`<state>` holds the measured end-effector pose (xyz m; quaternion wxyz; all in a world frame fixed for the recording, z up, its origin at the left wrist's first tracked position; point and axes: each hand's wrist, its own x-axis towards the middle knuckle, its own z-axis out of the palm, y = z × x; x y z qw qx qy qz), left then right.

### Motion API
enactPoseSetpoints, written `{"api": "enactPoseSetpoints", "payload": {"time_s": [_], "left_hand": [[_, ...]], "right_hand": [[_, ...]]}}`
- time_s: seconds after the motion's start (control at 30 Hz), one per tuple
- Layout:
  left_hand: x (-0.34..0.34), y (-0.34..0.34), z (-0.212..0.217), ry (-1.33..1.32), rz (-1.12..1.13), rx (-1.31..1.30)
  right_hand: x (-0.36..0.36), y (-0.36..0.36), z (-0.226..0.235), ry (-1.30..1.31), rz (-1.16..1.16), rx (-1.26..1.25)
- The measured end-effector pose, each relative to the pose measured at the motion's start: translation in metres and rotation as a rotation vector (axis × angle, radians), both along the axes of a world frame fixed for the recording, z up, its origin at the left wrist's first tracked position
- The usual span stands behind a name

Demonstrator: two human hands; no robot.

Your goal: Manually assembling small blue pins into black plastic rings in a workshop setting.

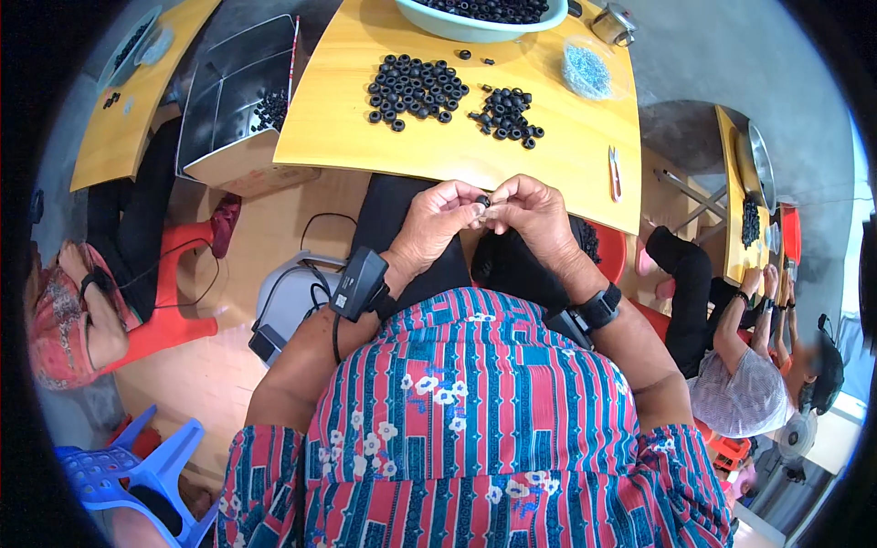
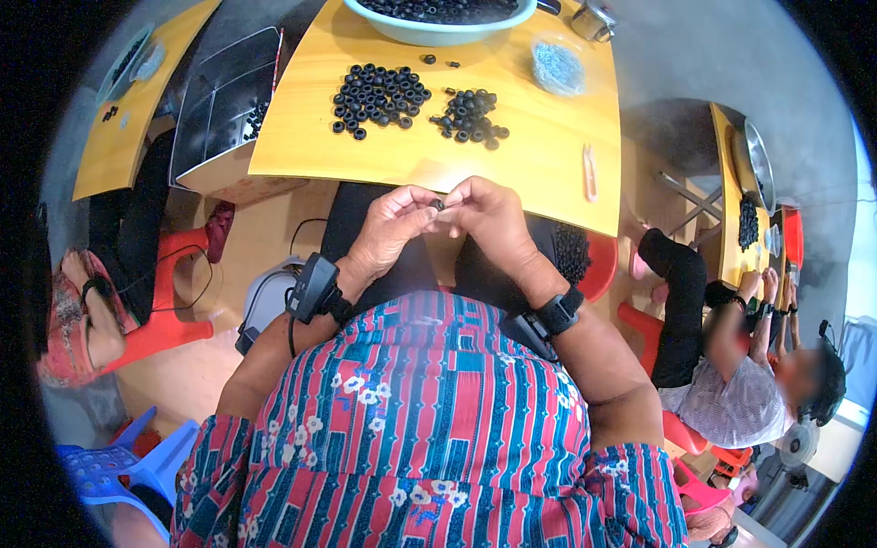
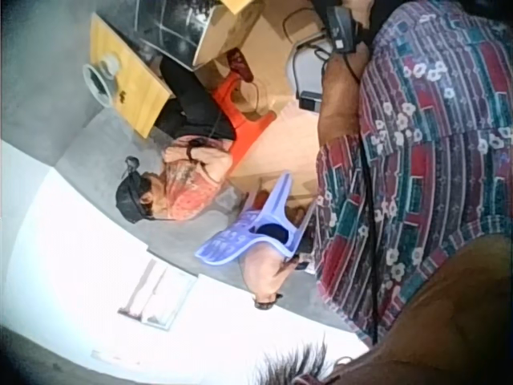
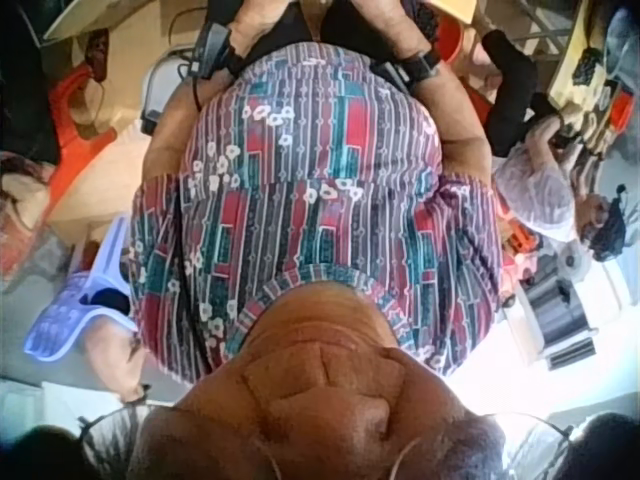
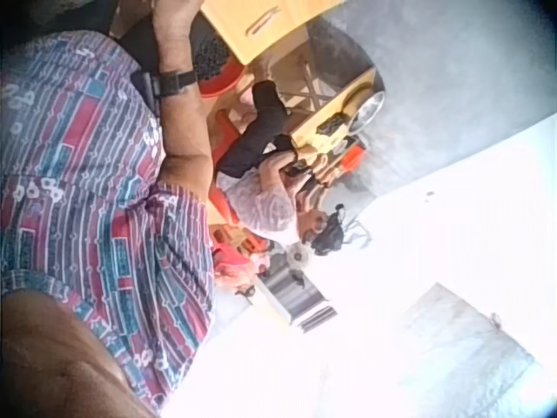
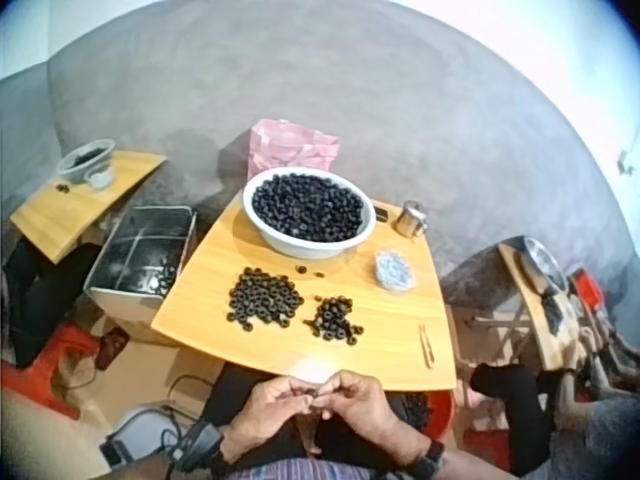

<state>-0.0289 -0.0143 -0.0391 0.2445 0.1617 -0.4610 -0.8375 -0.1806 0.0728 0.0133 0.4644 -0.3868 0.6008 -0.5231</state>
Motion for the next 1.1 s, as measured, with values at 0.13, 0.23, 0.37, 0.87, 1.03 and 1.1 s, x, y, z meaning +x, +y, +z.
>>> {"api": "enactPoseSetpoints", "payload": {"time_s": [0.13, 0.23, 0.37, 0.87, 1.03, 1.1], "left_hand": [[-0.001, -0.001, -0.003, -0.006, -0.021, 0.020], [-0.001, -0.002, -0.003, 0.031, -0.033, 0.092], [0.001, 0.001, -0.004, 0.003, -0.018, 0.154], [0.001, 0.003, 0.002, 0.024, -0.056, 0.151], [-0.001, 0.007, 0.012, 0.014, -0.044, 0.156], [-0.001, 0.009, 0.015, 0.003, -0.036, 0.140]], "right_hand": [[0.002, 0.001, 0.005, -0.034, -0.048, -0.045], [0.004, 0.004, 0.003, 0.156, -0.062, -0.054], [0.005, 0.002, 0.004, 0.565, -0.041, -0.174], [-0.009, -0.013, 0.022, 0.659, 0.042, -0.177], [-0.020, -0.047, 0.024, 1.051, -0.086, -0.329], [-0.022, -0.056, 0.022, 1.126, -0.089, -0.322]]}}
